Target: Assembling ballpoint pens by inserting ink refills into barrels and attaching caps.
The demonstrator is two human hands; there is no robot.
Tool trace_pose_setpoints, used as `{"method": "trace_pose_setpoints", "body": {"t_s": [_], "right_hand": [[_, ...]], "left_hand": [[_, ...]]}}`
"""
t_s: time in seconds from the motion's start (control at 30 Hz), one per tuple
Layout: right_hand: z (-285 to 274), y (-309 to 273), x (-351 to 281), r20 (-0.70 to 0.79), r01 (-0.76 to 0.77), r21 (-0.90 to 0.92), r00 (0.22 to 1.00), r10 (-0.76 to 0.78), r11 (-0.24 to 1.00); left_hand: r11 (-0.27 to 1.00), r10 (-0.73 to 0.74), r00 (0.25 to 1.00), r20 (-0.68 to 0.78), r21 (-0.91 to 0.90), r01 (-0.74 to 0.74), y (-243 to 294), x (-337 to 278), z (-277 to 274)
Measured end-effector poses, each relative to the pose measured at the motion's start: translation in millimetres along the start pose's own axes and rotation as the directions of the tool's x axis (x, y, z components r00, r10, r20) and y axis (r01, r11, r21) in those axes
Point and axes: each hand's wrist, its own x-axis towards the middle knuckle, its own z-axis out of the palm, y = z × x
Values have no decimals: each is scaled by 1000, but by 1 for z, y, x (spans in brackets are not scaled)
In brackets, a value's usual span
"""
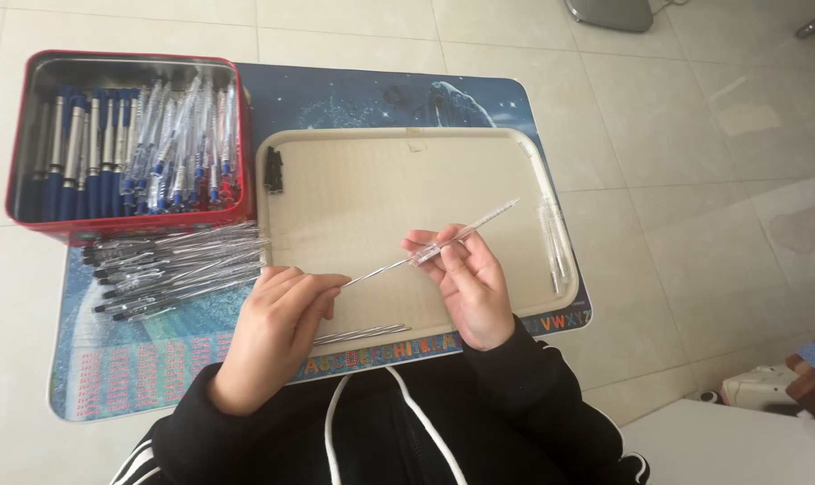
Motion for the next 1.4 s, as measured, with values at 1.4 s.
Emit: {"method": "trace_pose_setpoints", "body": {"t_s": [1.4], "right_hand": [[-47,39,4,-17,-200,693,956,292,693]], "left_hand": [[840,140,990,-19,532,-109,27,93,-10]]}}
